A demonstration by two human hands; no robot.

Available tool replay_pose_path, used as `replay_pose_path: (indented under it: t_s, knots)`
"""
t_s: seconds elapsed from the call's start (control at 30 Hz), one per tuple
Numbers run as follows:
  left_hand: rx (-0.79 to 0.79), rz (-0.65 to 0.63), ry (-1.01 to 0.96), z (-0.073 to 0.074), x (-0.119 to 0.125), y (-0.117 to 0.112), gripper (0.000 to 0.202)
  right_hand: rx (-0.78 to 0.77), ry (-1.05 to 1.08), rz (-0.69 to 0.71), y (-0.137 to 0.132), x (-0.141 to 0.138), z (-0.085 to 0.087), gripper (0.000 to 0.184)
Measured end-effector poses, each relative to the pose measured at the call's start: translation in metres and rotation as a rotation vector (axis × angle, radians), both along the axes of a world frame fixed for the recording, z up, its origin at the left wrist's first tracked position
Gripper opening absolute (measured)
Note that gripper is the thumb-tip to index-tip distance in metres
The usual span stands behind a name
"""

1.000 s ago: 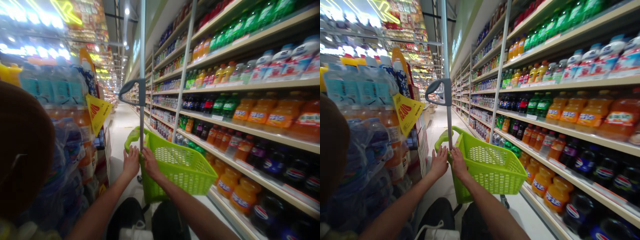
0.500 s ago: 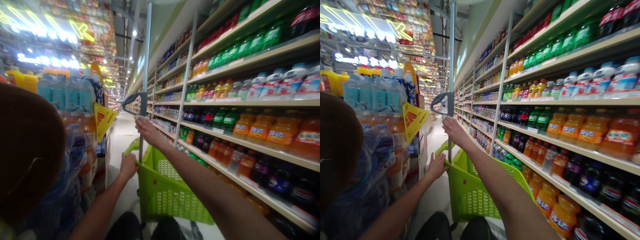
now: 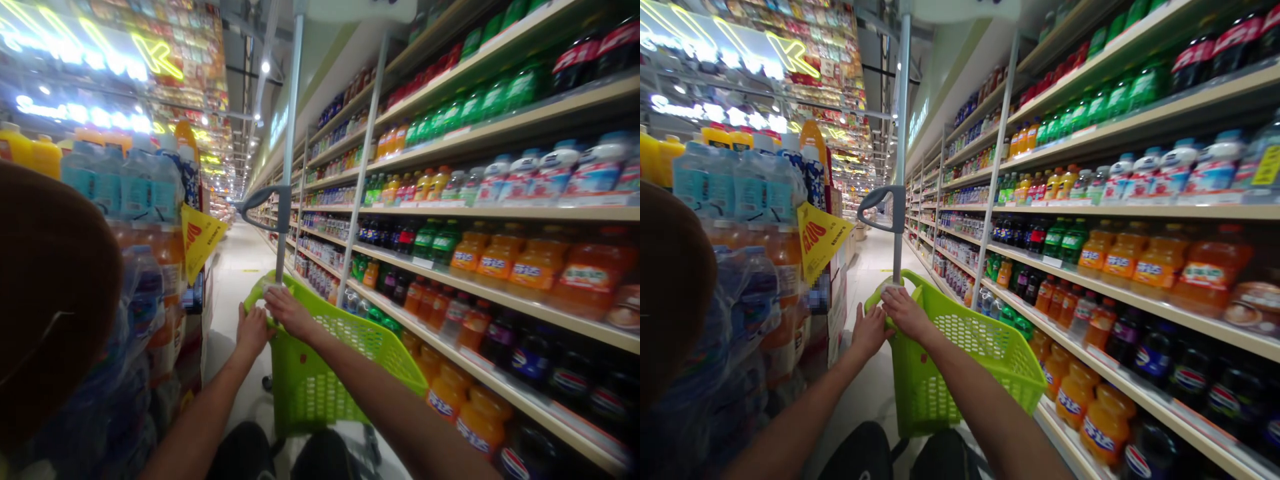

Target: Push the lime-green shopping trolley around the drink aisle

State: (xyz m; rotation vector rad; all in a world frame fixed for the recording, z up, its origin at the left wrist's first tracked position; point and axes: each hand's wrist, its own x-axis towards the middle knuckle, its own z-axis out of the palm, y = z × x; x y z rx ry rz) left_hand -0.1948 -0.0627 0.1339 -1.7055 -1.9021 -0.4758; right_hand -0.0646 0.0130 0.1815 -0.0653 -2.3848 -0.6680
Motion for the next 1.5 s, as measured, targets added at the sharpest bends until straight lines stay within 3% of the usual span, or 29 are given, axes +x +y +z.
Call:
replay_pose_path:
  t_s: [0.23,0.33,0.47,0.53,0.73,0.83,0.97,1.07,1.23,1.5]
  knots:
    - [0.033,-0.017,-0.088,-0.002,0.022,0.007,0.04,-0.008,0.127,0.007,0.01,0.012,-0.045,0.029]
    - [0.023,-0.085,-0.087,-0.004,0.018,0.005,0.042,-0.058,0.196,0.008,0.01,0.014,-0.036,0.031]
    - [-0.002,-0.016,-0.147,-0.002,0.009,0.001,0.05,-0.151,0.324,-0.063,0.014,0.011,-0.008,0.034]
    - [-0.036,-0.003,-0.165,0.0,0.009,0.0,0.05,-0.183,0.308,-0.075,0.016,0.012,-0.011,0.034]
    - [-0.024,-0.088,-0.157,0.003,0.013,-0.003,0.046,-0.273,0.249,-0.051,0.017,0.03,-0.076,0.032]
    - [0.005,-0.168,-0.148,0.002,0.01,0.0,0.044,-0.367,0.336,-0.058,0.014,0.031,-0.091,0.036]
    - [0.055,-0.182,-0.182,0.002,0.014,0.008,0.037,-0.567,0.495,-0.046,0.005,0.017,-0.081,0.052]
    - [0.081,-0.178,-0.224,0.004,0.023,0.008,0.031,-0.67,0.551,-0.019,-0.001,0.013,-0.071,0.053]
    - [0.054,-0.262,-0.211,0.012,0.028,-0.002,0.025,-0.66,0.487,-0.025,-0.003,0.037,-0.07,0.053]
    - [-0.158,-0.328,-0.15,0.022,0.005,0.006,0.041,-0.677,0.476,-0.006,-0.006,0.055,-0.075,0.055]
